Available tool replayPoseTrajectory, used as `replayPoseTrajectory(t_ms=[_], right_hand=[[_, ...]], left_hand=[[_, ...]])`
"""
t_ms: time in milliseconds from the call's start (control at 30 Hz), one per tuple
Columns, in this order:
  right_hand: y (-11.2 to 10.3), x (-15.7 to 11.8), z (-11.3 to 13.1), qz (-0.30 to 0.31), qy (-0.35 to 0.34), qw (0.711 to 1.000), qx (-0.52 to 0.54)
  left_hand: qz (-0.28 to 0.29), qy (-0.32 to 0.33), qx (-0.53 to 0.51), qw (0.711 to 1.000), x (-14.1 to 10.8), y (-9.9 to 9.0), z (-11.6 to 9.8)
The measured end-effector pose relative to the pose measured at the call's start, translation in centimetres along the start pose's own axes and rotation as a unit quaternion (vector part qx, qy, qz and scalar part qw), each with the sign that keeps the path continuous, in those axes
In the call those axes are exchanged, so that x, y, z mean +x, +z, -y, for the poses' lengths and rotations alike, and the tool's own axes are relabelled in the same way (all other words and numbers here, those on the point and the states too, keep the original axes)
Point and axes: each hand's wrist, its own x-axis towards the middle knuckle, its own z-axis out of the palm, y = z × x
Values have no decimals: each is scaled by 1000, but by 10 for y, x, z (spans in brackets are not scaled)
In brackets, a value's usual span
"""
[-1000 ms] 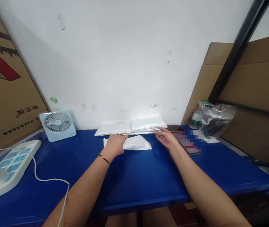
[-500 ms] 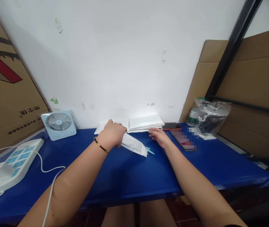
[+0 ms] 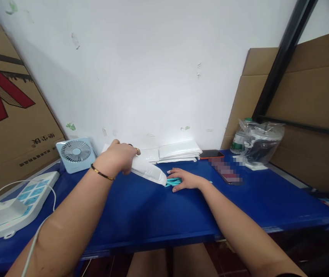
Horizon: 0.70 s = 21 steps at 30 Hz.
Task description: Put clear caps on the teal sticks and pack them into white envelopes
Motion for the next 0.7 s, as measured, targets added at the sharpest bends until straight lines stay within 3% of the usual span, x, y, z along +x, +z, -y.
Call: replayPoseTrajectory(t_ms=[200, 400, 600, 700], right_hand=[[-3, -2, -1, 2, -1, 1000, -4], [-3, -3, 1, 8, -7, 1000, -3], [-7, -5, 4, -12, -8, 1000, -4], [-25, -15, 2, -131, -6, 991, 14]], left_hand=[[-10, -70, -33, 997, -15, -3, 43], [-34, -91, -75, 992, -11, 30, 92], [16, -82, -125, 989, 18, 77, 85], [-9, -87, -128, 988, 38, 107, 72]])
